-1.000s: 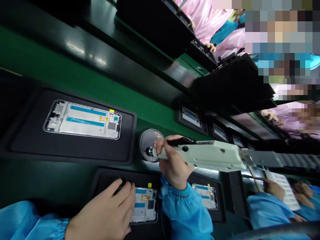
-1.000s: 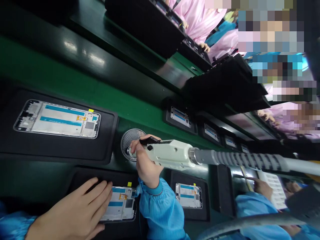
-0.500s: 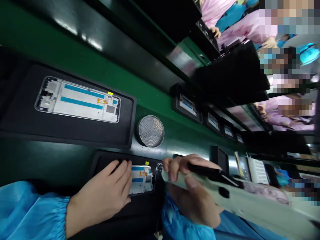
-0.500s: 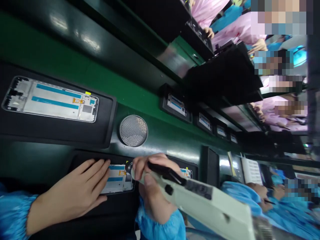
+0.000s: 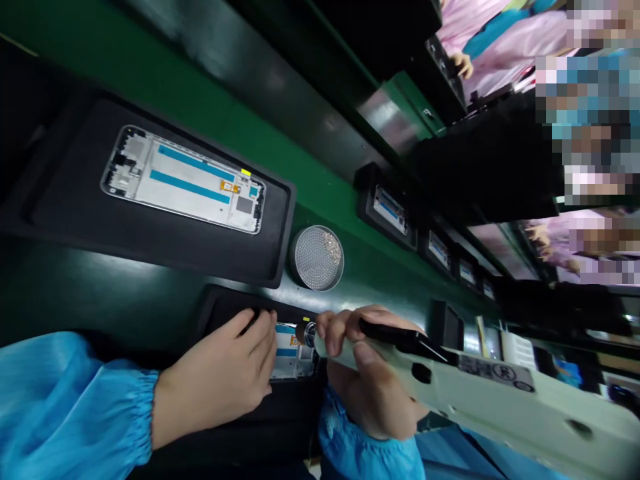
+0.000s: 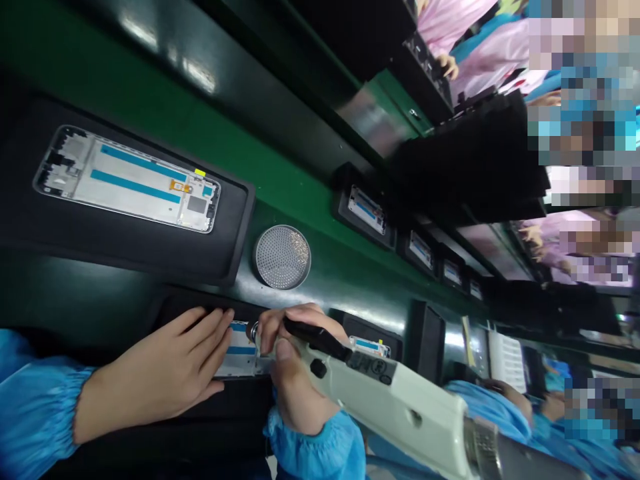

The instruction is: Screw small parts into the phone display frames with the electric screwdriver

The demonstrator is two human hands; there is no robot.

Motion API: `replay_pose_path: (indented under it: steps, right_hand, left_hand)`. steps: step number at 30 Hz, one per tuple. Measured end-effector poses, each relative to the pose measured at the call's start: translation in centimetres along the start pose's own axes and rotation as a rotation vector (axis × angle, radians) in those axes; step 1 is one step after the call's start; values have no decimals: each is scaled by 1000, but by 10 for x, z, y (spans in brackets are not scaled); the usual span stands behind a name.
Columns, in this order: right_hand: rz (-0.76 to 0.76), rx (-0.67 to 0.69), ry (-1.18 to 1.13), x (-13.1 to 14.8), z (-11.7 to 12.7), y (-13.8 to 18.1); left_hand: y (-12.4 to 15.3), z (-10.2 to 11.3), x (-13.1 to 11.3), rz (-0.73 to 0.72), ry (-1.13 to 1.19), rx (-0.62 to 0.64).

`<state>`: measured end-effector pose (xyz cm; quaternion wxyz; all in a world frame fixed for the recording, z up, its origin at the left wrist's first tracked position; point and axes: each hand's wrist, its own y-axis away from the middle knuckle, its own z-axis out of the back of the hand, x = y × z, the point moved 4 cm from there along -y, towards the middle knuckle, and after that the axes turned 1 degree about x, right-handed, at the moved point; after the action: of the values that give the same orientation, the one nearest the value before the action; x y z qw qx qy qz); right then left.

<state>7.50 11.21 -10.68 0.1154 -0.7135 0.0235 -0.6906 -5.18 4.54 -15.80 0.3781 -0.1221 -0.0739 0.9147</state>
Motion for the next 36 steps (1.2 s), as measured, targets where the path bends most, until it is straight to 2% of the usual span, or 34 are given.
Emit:
replay_pose_path:
  steps: [20, 36]
  right_hand:
    - [-29, 8, 76, -3, 0, 1]
    - [-38, 10, 54, -5, -4, 1]
  left_hand:
    - [0, 2, 0, 6, 22, -21]
    - [-1, 2, 0, 6, 32, -12]
